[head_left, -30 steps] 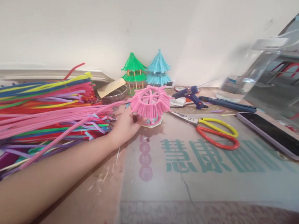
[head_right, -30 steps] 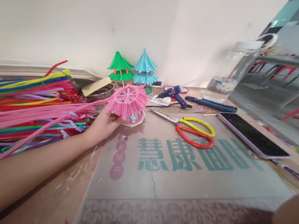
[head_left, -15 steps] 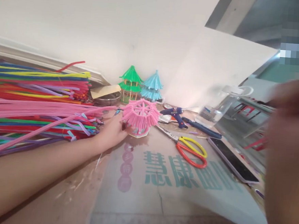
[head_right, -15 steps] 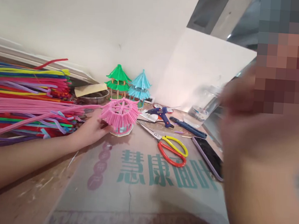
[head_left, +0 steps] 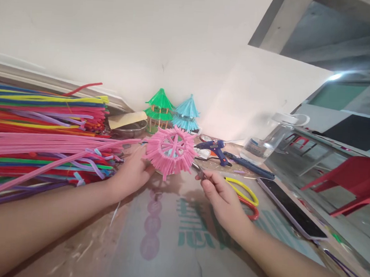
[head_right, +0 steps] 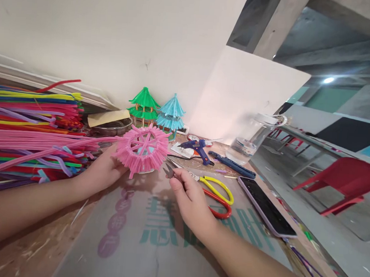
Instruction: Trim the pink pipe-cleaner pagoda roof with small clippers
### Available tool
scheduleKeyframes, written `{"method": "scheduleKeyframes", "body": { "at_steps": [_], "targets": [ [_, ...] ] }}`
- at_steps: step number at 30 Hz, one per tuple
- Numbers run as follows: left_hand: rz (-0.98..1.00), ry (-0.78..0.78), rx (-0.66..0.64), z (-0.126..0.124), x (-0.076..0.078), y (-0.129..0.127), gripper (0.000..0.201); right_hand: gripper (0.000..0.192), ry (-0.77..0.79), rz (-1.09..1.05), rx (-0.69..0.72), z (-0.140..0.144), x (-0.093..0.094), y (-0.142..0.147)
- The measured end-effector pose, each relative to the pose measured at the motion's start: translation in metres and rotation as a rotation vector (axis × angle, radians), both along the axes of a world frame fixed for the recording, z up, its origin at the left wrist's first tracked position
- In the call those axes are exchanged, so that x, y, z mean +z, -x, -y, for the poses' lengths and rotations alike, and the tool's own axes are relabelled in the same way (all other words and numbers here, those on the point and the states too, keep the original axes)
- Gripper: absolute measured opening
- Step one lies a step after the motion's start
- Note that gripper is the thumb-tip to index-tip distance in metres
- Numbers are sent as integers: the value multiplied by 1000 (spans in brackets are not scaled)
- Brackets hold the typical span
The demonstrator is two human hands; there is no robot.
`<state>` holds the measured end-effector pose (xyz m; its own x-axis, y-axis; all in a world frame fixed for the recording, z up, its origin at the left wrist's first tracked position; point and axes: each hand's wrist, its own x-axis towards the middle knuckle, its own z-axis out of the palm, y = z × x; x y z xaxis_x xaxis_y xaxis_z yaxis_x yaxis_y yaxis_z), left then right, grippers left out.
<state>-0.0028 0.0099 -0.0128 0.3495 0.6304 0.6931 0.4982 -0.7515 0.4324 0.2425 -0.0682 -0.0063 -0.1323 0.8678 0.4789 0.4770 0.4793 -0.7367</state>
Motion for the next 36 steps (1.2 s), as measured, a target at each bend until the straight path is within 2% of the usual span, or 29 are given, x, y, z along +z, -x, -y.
{"method": "scheduleKeyframes", "body": {
  "at_steps": [5,12,24,36],
  "targets": [
    [-22,-34,23,-2,-2,2,32,24,3,53,-10,0,3,1],
    [-9,-63,-4,2,4,-2,31,26,17,122,-15,-3,5,0],
    [-12,-48,20,-1,-1,2,29,27,11,167,-6,-3,6,0],
    [-40,-15,20,-1,1,2,31,27,17,156,-19,-4,3,0]
  ]
}}
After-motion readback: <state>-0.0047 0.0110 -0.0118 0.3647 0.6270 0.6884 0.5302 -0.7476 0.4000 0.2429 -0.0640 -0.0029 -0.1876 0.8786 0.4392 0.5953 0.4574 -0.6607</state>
